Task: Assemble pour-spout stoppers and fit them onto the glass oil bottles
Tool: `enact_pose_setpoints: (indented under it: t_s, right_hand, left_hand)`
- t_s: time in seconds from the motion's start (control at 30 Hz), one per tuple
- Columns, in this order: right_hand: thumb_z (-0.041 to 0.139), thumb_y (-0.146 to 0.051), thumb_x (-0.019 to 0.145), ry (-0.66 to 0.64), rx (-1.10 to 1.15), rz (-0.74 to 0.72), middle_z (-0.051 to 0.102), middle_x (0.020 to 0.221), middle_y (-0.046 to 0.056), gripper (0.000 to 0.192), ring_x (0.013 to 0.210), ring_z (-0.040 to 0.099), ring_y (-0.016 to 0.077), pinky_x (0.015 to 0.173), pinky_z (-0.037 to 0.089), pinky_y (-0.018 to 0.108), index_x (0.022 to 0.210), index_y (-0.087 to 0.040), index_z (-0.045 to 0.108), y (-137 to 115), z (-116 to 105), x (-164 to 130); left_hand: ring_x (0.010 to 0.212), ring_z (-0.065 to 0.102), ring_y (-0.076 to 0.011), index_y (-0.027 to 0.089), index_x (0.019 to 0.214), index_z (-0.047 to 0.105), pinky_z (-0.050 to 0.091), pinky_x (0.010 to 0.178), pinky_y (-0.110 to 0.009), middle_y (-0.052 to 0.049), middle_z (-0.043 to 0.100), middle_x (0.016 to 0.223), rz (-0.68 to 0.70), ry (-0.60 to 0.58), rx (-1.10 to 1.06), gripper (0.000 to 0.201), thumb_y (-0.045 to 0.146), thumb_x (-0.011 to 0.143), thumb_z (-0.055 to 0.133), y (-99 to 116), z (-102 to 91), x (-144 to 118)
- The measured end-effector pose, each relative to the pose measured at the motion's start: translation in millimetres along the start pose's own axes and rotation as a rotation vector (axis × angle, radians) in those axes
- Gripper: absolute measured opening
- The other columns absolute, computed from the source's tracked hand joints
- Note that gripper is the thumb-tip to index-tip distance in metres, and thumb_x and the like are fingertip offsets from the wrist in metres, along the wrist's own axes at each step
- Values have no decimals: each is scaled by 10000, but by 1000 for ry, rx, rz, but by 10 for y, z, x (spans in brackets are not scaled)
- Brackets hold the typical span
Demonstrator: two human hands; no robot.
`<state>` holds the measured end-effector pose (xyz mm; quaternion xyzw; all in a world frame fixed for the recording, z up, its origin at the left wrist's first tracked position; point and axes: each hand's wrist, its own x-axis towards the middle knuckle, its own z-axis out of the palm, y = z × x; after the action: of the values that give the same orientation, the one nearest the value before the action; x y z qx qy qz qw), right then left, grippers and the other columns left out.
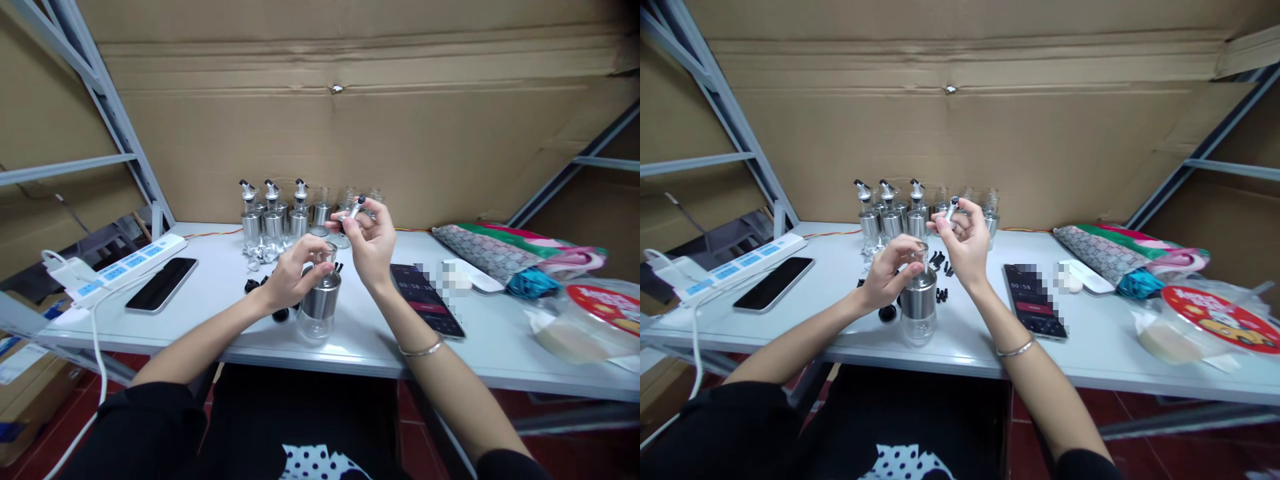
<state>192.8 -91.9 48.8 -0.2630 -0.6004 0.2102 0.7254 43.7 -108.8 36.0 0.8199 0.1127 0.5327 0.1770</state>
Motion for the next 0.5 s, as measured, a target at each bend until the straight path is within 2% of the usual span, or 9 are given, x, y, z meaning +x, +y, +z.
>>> enact_pose_setpoints:
  t_s: [0.23,0.4,0.5]
  right_hand:
    - [564,-484,822,-110,-3,-10,677,863,9,372,769,698,165,703,582,321,1078,-263,407,-130,44,-82]
    - [600,-506,789,-216,-1,8,680,822,4,386,752,697,166,669,581,304,1023,-264,411,-212,63,-130]
    - [550,-526,821,-229,-6,51,676,803,4,327,738,699,161,642,581,296,959,-262,417,-235,68,-119]
  left_hand:
    - [835,569,-119,227,1041,449,517,703,-238,-39,541,960,-3,-22,-40,159,306,907,479,-81,28,-95]
    - [848,598,-119,256,1138,323,520,700,-236,-63,542,1054,-57,38,-121,374,369,863,551,-102,48,-146]
    - [808,605,-114,267,1177,275,522,712,-249,-41,554,994,-51,61,-133,486,379,830,597,-89,80,-176]
